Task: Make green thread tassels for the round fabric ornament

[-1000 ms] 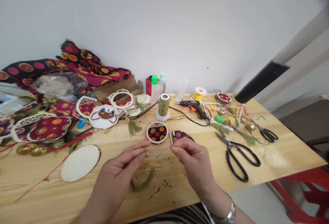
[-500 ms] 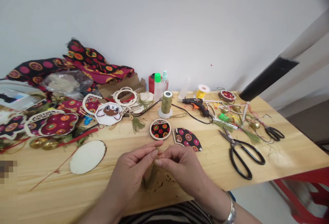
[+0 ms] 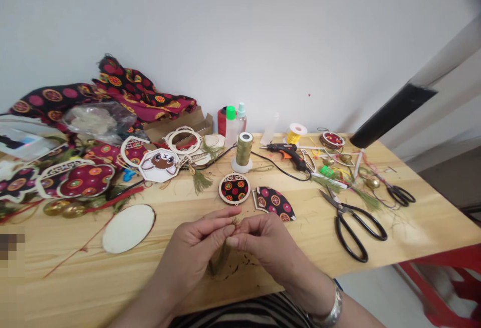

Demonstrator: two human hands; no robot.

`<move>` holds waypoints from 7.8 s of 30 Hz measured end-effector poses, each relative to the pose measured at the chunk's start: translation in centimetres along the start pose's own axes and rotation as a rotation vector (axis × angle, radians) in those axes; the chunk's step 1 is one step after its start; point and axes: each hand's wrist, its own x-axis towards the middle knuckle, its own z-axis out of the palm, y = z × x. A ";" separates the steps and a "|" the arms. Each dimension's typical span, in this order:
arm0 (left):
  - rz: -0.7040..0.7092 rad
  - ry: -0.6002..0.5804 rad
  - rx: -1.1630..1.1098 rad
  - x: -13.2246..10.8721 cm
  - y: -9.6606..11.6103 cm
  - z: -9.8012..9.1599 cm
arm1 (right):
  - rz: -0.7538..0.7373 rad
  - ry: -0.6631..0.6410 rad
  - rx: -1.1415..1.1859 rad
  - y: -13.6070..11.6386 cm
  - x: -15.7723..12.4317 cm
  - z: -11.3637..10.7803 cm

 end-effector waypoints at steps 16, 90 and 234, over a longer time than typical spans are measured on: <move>0.112 -0.100 0.193 0.0 0.8 -0.6 | 0.121 -0.071 0.013 -0.1 -0.3 -0.2; -0.244 -0.238 -0.429 -0.3 -0.2 0.9 | -0.178 0.120 -0.121 -1.5 0.8 -1.5; 0.168 -0.108 0.286 0.7 0.3 0.6 | -0.300 0.196 -0.127 -2.3 1.3 -1.2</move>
